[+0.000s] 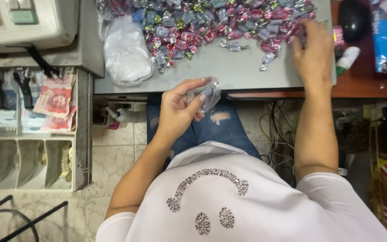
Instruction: Bagging small wrapped candies into clear plastic bags at a checkout counter.
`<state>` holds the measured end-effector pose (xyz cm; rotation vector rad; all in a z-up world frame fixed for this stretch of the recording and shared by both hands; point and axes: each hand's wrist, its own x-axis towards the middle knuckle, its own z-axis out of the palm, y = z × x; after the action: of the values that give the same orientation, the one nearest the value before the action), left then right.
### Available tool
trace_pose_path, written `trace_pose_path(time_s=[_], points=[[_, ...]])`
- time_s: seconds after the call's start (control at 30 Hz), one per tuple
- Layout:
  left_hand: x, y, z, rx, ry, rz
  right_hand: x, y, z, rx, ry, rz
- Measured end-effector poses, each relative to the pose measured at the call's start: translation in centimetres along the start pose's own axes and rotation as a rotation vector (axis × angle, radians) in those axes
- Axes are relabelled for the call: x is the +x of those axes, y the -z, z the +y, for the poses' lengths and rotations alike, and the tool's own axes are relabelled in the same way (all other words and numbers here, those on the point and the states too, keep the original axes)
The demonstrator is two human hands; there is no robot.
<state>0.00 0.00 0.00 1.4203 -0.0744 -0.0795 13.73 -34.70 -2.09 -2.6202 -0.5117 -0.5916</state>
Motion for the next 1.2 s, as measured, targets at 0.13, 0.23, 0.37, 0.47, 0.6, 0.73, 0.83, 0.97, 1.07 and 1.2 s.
trace_pose_path(time_s=[0.13, 0.23, 0.37, 0.47, 0.6, 0.73, 0.83, 0.97, 1.07, 1.2], points=[[-0.4, -0.2, 0.7, 0.064, -0.074, 0.083, -0.1, 0.3, 1.0, 0.082, -0.025, 0.038], [-0.4, -0.3, 1.2, 0.145, -0.181, 0.143, -0.5, 0.7, 1.9, 0.083, -0.018, 0.132], [-0.5, -0.4, 1.8, 0.306, -0.311, 0.166, -0.6, 2.9, -0.9, 0.079, 0.079, 0.333], [-0.4, -0.3, 2.0, 0.305, -0.267, 0.128, -0.8, 3.8, -5.8, 0.281, 0.095, 0.367], [-0.4, -0.4, 2.3, 0.265, -0.210, 0.038, -1.7, 3.9, -14.1, 0.573, 0.147, 0.162], [-0.6, -0.4, 3.0, 0.133, -0.197, -0.001, -0.7, 2.8, -18.9, 0.809, 0.294, -0.056], [-0.8, -0.2, 3.7, 0.087, -0.170, -0.012, 0.0, 1.9, -19.6, 0.777, 0.421, -0.216], [-0.5, 0.1, 3.4, 0.096, -0.156, -0.018, 1.3, 4.0, -20.1, 0.458, 0.443, -0.323], [-0.2, -0.1, 3.3, 0.082, -0.145, -0.024, 2.3, 6.1, -20.2, 0.277, 0.379, -0.416], [0.1, -0.5, 4.0, 0.032, -0.125, -0.027, 3.2, 6.2, -19.4, 0.313, 0.398, -0.453]])
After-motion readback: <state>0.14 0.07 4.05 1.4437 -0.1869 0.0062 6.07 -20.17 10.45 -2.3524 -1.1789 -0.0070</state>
